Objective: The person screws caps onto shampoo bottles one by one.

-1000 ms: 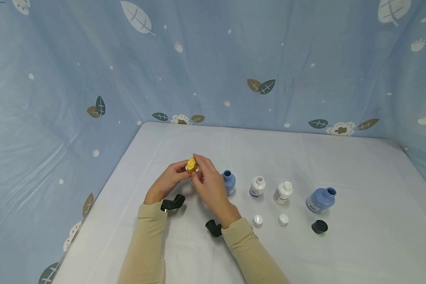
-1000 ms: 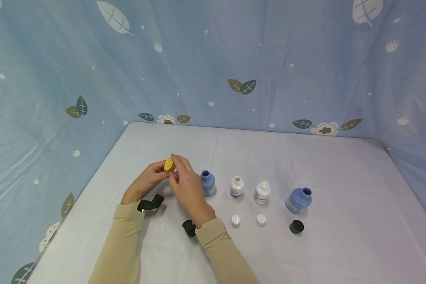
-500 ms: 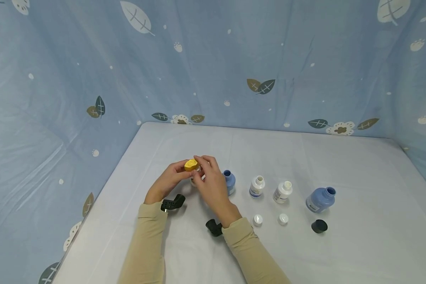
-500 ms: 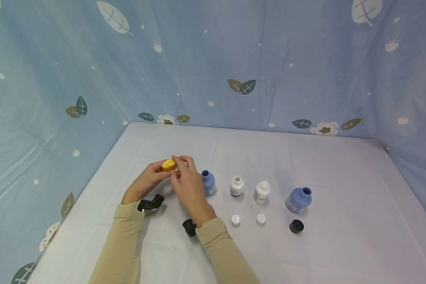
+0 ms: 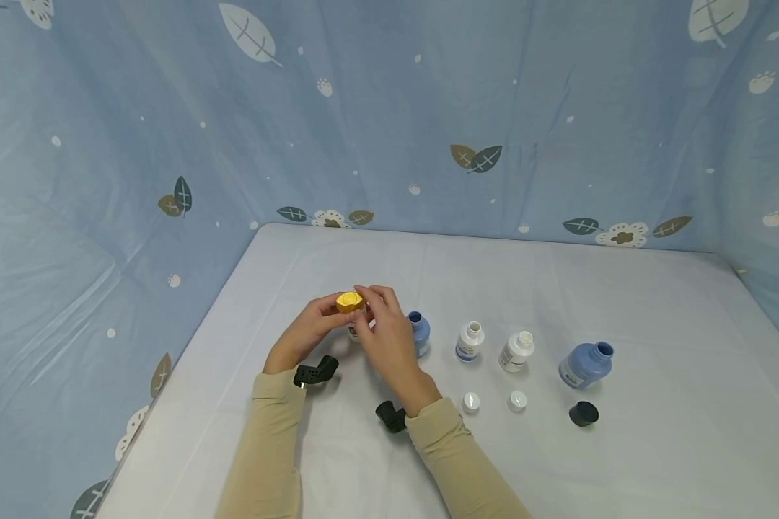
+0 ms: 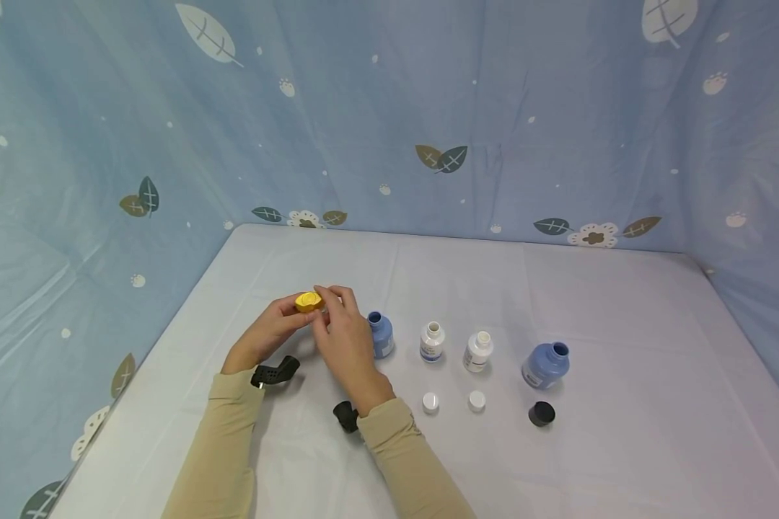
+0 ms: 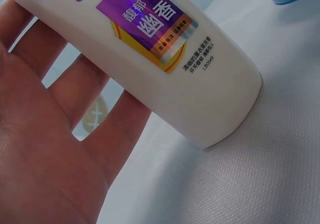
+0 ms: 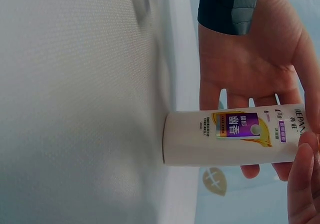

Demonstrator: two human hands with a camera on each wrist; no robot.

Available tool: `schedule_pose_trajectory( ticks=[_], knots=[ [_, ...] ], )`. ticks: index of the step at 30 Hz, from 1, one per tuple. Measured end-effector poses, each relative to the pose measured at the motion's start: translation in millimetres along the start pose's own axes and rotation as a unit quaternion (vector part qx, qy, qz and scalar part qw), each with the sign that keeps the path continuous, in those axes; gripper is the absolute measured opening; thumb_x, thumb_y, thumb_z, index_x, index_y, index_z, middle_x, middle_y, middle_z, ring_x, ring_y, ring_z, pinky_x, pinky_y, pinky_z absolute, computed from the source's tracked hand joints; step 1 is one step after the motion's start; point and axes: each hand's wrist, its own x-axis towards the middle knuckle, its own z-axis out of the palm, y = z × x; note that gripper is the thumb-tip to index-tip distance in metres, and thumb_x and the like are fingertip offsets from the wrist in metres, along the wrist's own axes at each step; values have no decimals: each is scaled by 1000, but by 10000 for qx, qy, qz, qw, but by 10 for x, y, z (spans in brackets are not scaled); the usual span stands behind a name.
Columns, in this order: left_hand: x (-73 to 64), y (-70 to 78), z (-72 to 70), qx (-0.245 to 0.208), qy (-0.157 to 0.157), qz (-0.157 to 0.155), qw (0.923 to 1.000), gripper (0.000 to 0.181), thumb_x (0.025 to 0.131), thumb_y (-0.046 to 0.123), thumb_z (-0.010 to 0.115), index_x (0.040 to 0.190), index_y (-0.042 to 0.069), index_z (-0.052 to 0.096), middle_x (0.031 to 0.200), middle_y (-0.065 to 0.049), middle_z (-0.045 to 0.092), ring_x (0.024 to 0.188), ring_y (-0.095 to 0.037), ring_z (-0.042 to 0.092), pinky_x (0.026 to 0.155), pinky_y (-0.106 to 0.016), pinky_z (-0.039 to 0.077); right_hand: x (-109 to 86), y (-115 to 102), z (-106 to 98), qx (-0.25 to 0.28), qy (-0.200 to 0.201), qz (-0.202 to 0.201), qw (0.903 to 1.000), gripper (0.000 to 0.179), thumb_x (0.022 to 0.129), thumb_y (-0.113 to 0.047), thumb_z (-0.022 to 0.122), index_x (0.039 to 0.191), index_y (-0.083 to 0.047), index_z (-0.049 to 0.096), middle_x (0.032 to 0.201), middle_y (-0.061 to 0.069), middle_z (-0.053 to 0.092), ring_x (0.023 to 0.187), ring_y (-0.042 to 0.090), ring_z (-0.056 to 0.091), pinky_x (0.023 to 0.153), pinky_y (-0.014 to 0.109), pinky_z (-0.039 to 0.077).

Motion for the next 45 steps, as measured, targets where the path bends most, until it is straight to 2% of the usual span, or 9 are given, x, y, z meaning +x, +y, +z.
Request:
schedule_pose_trajectory(
  ticks=[9,27,35,41,45],
  knots=[
    [16,-24,-2,-16,-11,66,10000,32,87,12,57,117,1,54,113,-11,56,105,-23,49,92,-40,35,1,-9,-11,-29,82,31,10000,37,86,-10,52,123,-13,52,111,1,49,71,5,50,60,17,44],
    [2,-8,2,97,27,55,9999,33,86,12,58,117,1,54,112,-10,56,104,-22,50,92,-39,35,3,-12,-19,-25,40,167,9998,31,89,-16,51,121,-14,55,110,1,49,78,5,53,62,18,45],
    [-2,-5,-1,138,65,-42,9999,34,87,13,58,119,2,53,114,-10,56,106,-22,49,94,-42,32,0,-13,-21,40,31,186,9998,31,90,-17,50,120,-14,55,110,0,48,80,6,53,62,18,45],
    [-12,10,6,203,64,-58,9998,38,87,15,57,123,4,51,120,-9,53,112,-21,45,96,-43,30,-5,-16,-17,58,66,143,9999,31,89,-15,51,119,-13,55,108,1,49,76,6,52,60,18,44],
    [-7,4,-2,277,-13,51,9996,40,88,14,56,126,3,49,123,-9,51,113,-21,45,96,-45,30,-6,-19,-18,60,146,66,9999,31,88,-11,51,118,-13,56,105,0,50,68,5,50,59,16,44]
  ],
)
